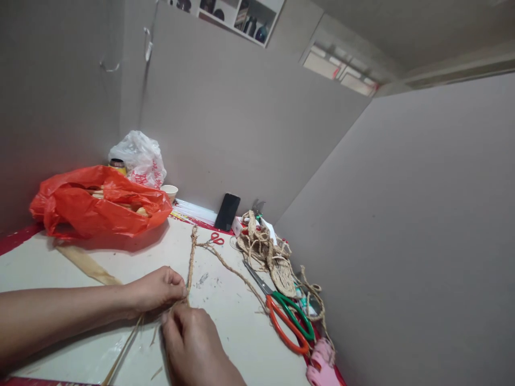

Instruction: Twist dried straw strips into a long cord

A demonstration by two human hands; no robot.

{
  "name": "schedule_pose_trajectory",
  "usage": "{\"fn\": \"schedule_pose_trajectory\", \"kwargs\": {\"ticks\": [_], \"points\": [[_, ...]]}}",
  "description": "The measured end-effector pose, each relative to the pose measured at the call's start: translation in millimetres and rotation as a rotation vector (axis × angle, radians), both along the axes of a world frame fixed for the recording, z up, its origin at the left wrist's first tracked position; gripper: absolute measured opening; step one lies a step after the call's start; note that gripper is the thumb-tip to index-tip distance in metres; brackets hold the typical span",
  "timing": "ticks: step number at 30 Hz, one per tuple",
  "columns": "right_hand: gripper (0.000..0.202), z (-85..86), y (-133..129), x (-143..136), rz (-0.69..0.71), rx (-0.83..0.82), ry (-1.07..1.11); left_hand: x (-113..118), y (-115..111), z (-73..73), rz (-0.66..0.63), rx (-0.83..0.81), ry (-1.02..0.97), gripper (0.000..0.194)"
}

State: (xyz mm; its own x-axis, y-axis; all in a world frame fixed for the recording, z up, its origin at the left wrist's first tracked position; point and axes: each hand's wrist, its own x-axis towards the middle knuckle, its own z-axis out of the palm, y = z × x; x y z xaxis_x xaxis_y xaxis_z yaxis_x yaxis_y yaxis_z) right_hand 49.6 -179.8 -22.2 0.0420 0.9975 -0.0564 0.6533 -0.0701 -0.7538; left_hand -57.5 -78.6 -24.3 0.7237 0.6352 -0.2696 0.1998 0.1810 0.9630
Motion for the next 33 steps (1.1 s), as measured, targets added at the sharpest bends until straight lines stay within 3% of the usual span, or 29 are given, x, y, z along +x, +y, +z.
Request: {"fn": "schedule_pose_trajectory", "kwargs": {"ticks": [3,6,8,12,16,21,23,27,33], "points": [[0.043,16.6,0.1,15.3,-0.043,0.016,0.189,-1.4,1.0,1.4,-0.021,-0.029,-0.022,0.019],[0.040,27.5,7.5,33.3,-0.351,0.186,0.341,-2.6,1.6,5.3,-0.041,-0.073,-0.012,0.025],[0.040,26.9,12.6,36.3,-0.425,0.135,0.534,-2.6,1.4,7.0,-0.042,-0.082,-0.017,0.028],[0.041,14.3,16.4,20.6,-0.294,-0.188,0.869,-1.9,1.8,4.2,-0.073,-0.060,-0.095,0.032],[0.036,6.6,17.2,14.0,-0.224,-0.310,0.852,-1.7,5.1,-3.1,-0.076,0.007,-0.084,0.029],[0.036,4.9,23.5,30.6,-0.165,-0.436,0.800,-2.5,7.6,-4.4,-0.192,0.175,-0.070,0.026],[0.035,3.9,25.5,35.9,-0.122,-0.490,0.861,-2.6,7.5,-2.5,-0.180,0.283,-0.019,0.022],[0.033,2.7,25.7,36.2,-0.119,-0.482,0.978,-2.8,6.3,1.0,-0.135,0.481,0.097,0.018],[0.025,0.5,21.5,24.2,-0.262,-0.346,0.919,-6.0,3.2,5.3,-0.185,0.505,0.200,0.021]]}}
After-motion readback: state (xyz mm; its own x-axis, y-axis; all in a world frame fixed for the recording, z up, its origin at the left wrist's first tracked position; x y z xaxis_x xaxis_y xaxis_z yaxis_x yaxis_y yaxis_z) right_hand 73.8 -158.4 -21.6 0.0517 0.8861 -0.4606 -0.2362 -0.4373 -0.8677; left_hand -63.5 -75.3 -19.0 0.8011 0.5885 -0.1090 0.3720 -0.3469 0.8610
